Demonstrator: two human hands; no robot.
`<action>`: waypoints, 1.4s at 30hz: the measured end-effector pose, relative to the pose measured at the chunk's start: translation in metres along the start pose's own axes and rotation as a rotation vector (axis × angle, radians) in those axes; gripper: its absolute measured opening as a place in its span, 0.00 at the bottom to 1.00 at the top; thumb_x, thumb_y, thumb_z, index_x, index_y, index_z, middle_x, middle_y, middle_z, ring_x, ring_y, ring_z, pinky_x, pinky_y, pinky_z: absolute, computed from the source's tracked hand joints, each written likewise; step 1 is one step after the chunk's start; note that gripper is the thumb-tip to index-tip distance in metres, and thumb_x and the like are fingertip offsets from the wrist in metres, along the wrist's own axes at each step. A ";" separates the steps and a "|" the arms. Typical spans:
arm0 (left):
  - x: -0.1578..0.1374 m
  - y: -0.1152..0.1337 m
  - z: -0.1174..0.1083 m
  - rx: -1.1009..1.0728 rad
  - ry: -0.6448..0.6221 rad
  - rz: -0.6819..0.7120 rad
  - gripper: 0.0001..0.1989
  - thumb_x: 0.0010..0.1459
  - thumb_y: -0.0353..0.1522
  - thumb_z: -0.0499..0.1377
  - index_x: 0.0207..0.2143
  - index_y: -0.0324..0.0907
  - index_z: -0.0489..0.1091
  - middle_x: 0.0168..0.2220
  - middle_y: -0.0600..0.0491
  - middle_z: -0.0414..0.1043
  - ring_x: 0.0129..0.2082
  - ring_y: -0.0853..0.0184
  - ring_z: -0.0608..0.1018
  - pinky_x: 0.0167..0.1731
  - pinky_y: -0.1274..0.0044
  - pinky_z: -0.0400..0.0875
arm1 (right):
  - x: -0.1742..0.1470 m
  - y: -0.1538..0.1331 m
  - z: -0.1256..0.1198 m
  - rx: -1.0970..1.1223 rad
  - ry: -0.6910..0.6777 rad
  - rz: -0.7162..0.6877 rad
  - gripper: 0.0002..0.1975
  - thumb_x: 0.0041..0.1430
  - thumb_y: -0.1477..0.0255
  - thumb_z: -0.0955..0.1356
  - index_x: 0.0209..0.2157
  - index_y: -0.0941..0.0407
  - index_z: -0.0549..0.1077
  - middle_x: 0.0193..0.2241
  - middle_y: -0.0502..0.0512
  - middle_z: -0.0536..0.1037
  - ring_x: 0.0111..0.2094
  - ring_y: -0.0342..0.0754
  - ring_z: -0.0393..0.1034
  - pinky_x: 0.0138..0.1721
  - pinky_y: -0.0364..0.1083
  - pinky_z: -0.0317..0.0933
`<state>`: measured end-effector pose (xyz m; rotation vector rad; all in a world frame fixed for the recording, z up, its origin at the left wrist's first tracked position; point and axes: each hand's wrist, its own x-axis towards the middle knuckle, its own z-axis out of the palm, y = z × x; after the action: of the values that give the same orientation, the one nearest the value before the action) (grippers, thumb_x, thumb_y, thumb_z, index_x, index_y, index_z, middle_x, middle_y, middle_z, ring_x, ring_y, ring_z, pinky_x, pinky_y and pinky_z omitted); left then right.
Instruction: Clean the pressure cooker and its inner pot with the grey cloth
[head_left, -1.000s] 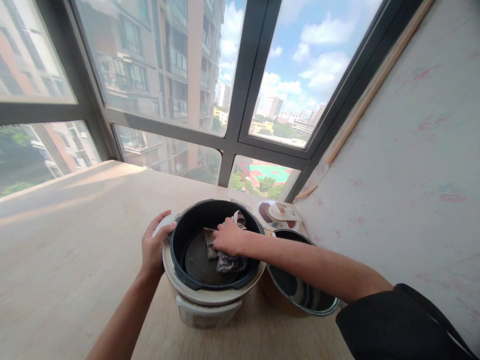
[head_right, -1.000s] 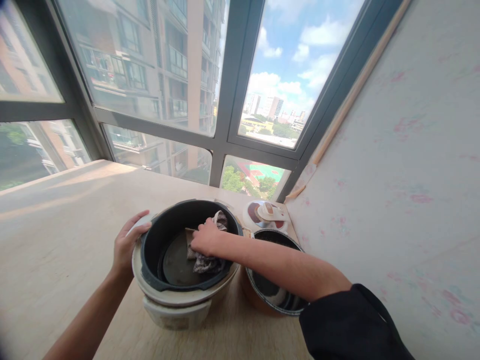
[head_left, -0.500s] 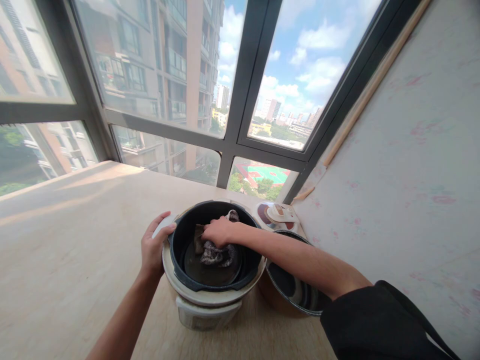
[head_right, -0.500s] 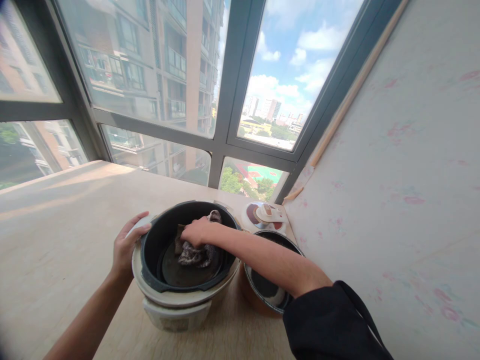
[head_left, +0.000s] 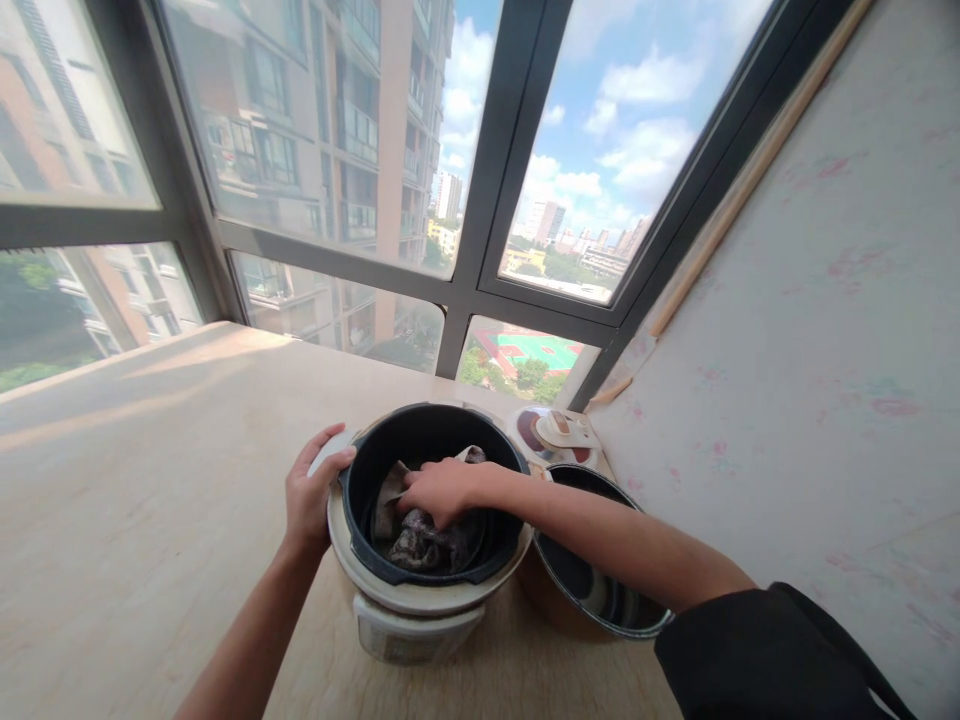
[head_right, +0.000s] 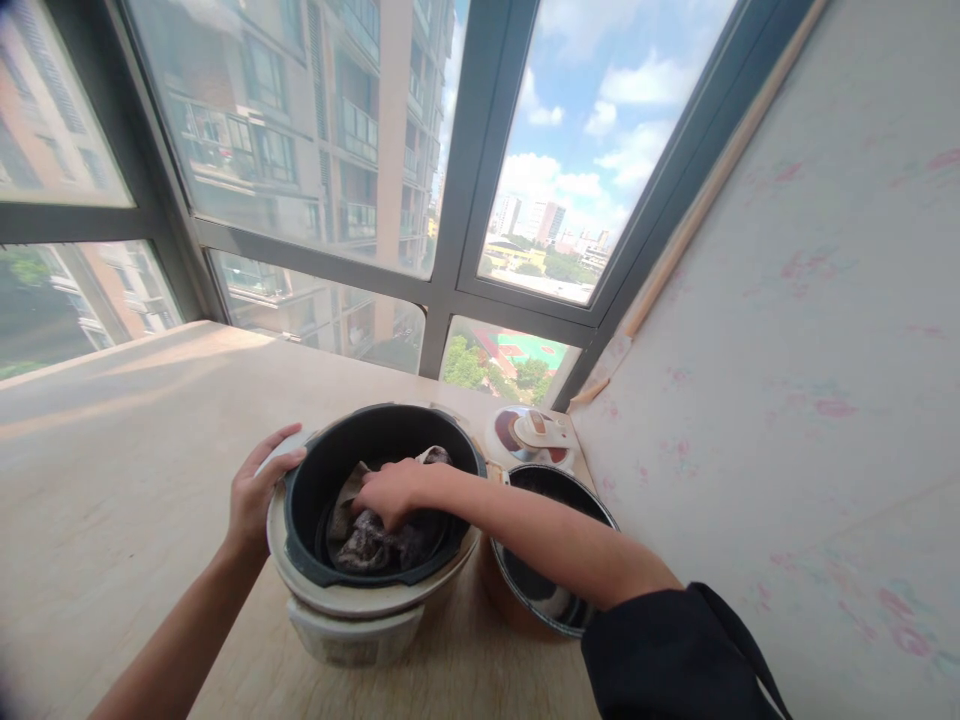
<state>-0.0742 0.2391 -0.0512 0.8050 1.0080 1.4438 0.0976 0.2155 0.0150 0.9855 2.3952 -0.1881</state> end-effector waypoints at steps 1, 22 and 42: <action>0.000 0.000 0.000 0.004 -0.001 0.002 0.35 0.35 0.38 0.71 0.50 0.39 0.73 0.26 0.56 0.73 0.21 0.72 0.69 0.21 0.82 0.62 | -0.001 -0.004 -0.001 0.013 -0.007 -0.025 0.29 0.58 0.72 0.69 0.61 0.48 0.69 0.54 0.60 0.73 0.48 0.61 0.73 0.34 0.52 0.71; 0.000 0.000 0.000 0.023 -0.002 0.011 0.35 0.36 0.39 0.71 0.50 0.38 0.73 0.25 0.56 0.72 0.22 0.72 0.68 0.22 0.81 0.61 | -0.015 -0.020 0.013 0.029 0.042 0.032 0.24 0.56 0.65 0.69 0.55 0.51 0.71 0.50 0.63 0.76 0.40 0.61 0.77 0.31 0.53 0.72; -0.001 0.005 0.001 0.000 0.011 -0.036 0.38 0.33 0.40 0.72 0.50 0.37 0.73 0.25 0.56 0.73 0.21 0.71 0.68 0.21 0.80 0.61 | 0.003 -0.019 0.000 0.129 0.003 0.202 0.32 0.49 0.62 0.74 0.54 0.63 0.70 0.50 0.73 0.76 0.48 0.64 0.76 0.42 0.56 0.75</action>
<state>-0.0753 0.2379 -0.0466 0.7759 1.0257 1.4192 0.0828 0.2039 0.0120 1.2800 2.2912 -0.2692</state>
